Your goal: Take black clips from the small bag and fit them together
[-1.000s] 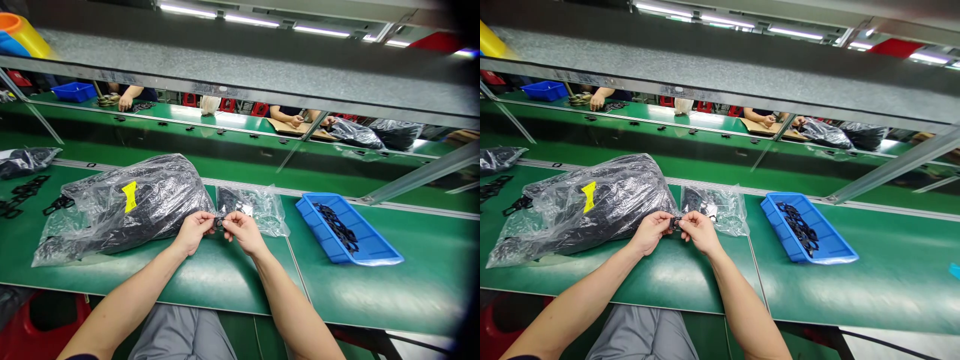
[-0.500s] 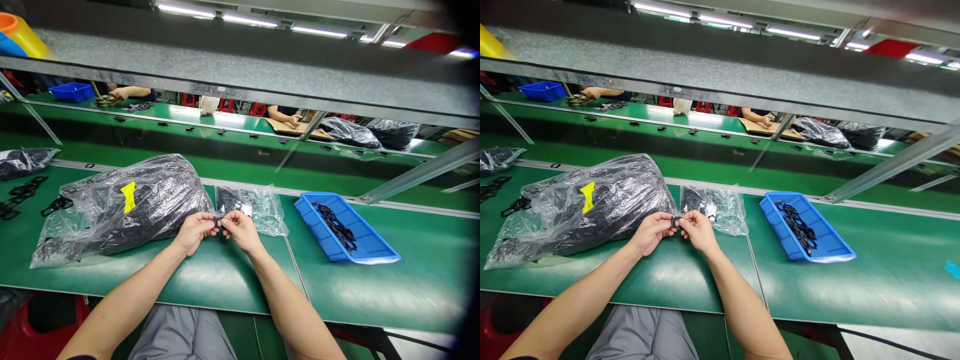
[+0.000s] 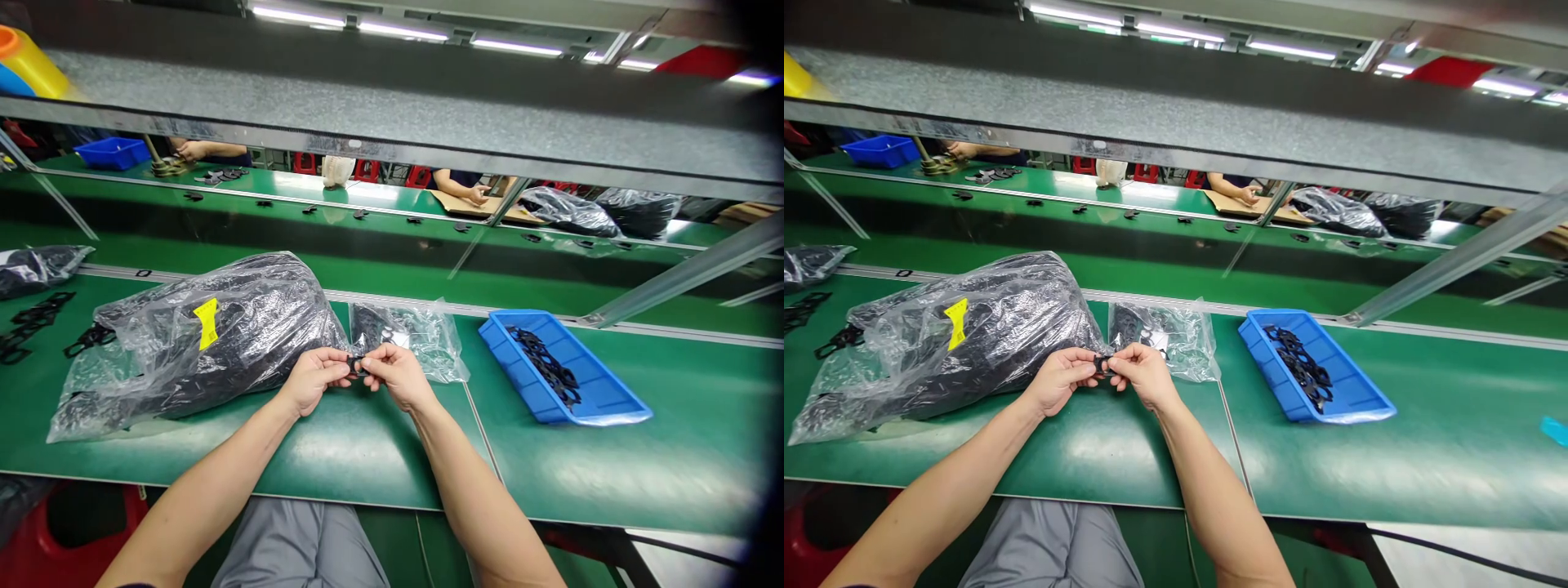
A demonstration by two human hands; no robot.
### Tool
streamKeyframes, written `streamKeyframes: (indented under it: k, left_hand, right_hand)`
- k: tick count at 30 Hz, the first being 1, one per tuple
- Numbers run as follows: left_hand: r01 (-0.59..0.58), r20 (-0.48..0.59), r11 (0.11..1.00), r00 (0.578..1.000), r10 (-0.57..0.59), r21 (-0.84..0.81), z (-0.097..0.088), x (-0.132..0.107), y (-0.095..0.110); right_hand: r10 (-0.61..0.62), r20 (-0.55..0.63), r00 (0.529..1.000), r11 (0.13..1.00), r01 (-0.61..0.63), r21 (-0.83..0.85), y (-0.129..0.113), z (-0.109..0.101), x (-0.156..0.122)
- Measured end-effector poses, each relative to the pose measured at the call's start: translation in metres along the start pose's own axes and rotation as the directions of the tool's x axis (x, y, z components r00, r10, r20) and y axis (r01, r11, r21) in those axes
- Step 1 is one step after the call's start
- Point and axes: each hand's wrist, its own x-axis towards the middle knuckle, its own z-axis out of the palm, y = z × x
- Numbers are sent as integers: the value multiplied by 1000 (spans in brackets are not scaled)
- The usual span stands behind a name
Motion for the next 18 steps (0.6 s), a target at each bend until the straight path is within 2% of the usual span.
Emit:
streamKeyframes:
  k: [12, 18]
  left_hand:
    - [41, 59, 987, 998, -33, -152, 0, 0, -2]
    - [71, 76, 982, 995, -58, -177, 0, 0, -1]
  right_hand:
    - [-43, -12, 999, 999, 43, -10, 2, 0, 0]
    - [-50, 3, 999, 998, 50, -35, 3, 0, 0]
